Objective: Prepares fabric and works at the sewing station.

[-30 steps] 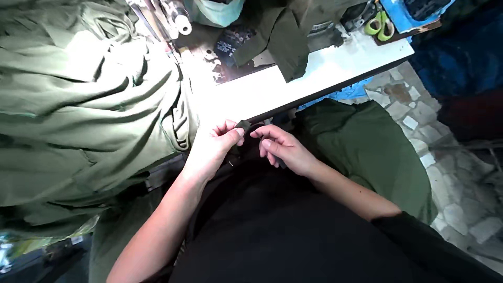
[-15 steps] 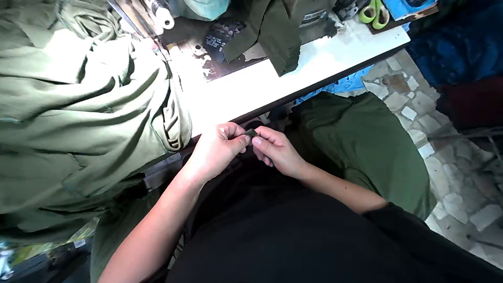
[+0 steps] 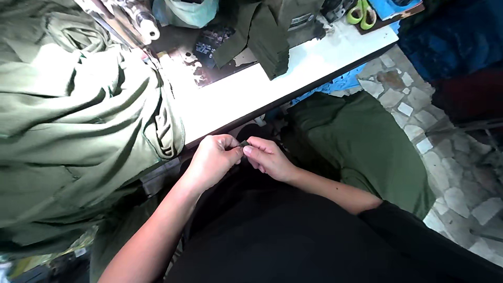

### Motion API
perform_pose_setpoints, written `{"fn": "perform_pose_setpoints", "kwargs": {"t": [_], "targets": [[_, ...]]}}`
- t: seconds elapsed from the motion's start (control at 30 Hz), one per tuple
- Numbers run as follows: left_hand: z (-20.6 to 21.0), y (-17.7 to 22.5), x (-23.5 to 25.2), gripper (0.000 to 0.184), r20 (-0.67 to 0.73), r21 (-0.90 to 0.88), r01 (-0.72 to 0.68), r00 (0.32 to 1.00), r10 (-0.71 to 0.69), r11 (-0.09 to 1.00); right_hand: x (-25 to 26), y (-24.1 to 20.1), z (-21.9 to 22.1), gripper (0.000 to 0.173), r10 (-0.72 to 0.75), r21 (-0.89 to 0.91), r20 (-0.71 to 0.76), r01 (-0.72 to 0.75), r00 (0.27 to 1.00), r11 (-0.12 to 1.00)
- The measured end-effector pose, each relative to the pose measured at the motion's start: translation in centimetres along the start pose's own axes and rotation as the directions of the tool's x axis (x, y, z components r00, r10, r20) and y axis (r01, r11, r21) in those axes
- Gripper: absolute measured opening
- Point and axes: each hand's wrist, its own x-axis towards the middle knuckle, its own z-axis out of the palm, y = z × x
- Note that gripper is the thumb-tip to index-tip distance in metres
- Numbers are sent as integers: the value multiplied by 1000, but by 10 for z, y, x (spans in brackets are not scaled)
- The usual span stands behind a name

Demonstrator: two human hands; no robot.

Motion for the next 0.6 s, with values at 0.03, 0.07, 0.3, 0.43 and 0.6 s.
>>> {"fn": "perform_pose_setpoints", "kwargs": {"t": [0.03,0.07,0.3,0.43,0.6], "targets": [[1,-2,0,17,-1,-3,8,1000,-8,1000,0,1,0,25,22,9,6,-22,1000,1000],[3,-4,0,16,-1,-6,16,1000,-16,1000,0,2,-1,27,48,7,10,-48,999,999],[-16,-11,0,13,-211,-362,-193,970,121,912,21,-1,0,15,-72,60,-26,74,997,995],[-32,7,3,17,-428,-497,-375,890,155,783,45,-21,30,17,-249,173,-6,247,968,954],[-58,-2,-2,22,-502,-487,-366,860,89,793,58,-34,46,10,-186,87,39,182,982,979]]}}
